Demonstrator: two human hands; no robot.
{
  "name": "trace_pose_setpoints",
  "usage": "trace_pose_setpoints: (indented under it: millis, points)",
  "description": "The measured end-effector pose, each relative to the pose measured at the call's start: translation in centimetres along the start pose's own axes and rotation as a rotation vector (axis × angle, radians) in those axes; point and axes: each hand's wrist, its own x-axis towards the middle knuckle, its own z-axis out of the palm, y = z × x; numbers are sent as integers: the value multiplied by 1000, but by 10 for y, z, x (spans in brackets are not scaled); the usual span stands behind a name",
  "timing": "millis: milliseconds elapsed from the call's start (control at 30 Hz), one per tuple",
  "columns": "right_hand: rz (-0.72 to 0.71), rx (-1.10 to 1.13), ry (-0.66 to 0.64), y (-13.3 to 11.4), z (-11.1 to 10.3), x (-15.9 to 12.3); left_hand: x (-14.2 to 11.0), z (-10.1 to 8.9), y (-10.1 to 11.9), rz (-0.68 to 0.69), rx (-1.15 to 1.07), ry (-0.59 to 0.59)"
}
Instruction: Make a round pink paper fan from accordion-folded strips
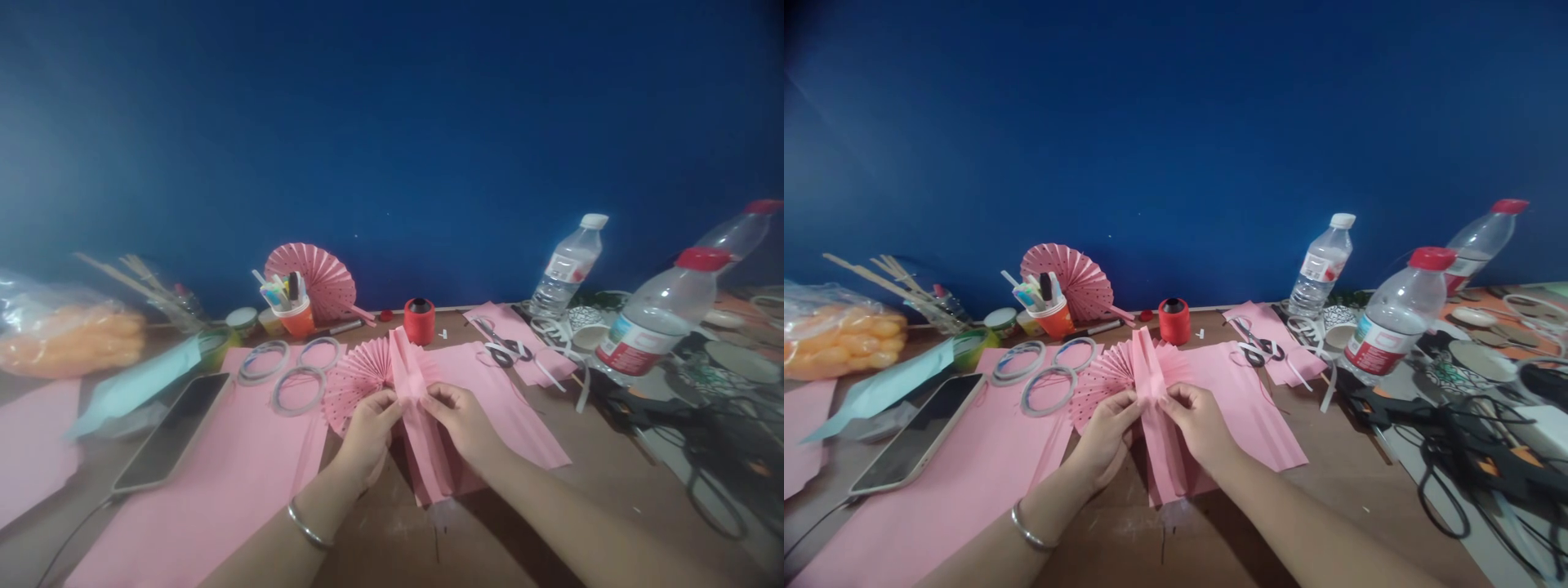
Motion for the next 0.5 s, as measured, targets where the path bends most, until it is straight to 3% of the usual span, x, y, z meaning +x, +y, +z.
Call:
trace_pose_setpoints:
  millis: [100,167,267,367,433,500]
  points:
    - [11,32,-16,1,1,1,1,1,2,-33,-80,-19]
    - [-16,-14,46,-1,1,0,1,1,3,-31,-94,-13]
    - [-191,-277,152,-7,1,-6,2,0,2,-2,-57,4]
    - [-387,-511,83,-13,3,-15,3,-1,1,47,-12,22]
    - [-388,-539,21,-16,7,-19,3,-1,0,79,-3,36]
    - [-302,-503,-9,-15,12,-21,2,0,0,98,23,55]
